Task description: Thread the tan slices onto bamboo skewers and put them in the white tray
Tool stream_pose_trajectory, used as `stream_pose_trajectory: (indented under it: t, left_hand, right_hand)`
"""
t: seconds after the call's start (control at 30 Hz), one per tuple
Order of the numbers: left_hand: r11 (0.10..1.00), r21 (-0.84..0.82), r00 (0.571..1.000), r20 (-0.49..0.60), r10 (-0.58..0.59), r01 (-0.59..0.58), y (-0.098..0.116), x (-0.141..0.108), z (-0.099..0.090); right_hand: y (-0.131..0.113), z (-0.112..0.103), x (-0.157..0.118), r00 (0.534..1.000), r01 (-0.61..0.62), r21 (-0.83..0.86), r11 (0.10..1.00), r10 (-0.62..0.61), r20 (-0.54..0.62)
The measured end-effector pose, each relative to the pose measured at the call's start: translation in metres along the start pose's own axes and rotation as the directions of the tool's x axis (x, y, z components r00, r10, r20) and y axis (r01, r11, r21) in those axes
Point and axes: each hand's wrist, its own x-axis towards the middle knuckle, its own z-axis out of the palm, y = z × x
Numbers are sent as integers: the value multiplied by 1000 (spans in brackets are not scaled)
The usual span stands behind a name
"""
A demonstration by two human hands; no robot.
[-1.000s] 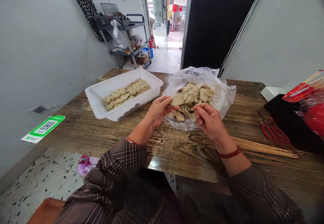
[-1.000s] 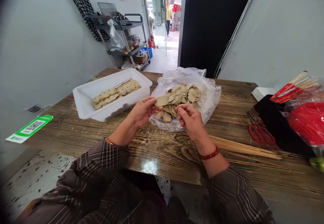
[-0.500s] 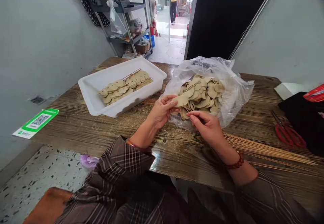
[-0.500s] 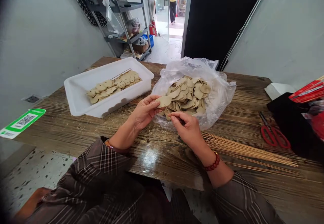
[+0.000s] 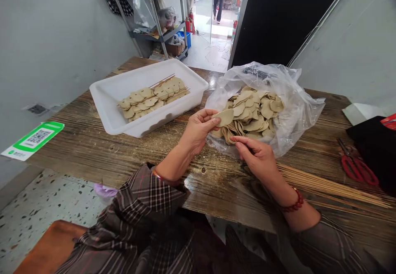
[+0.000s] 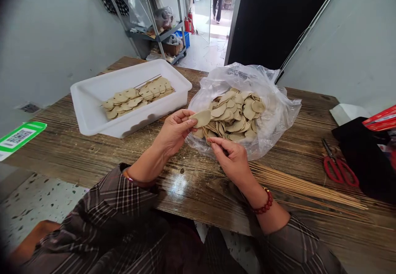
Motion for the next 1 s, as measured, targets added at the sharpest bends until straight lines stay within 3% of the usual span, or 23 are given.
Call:
stream_pose_trajectory:
  t: [0.57, 1.0]
  left_hand:
    - [996, 77, 999, 21, 44, -46, -1, 0, -1]
    - [949, 264, 985, 20, 172, -171, -5, 1, -2]
  right_hand:
    - [0, 0, 1, 1000, -12, 3, 1000, 12, -25]
    - [6, 0, 3, 1000, -26, 16, 1000, 26, -7]
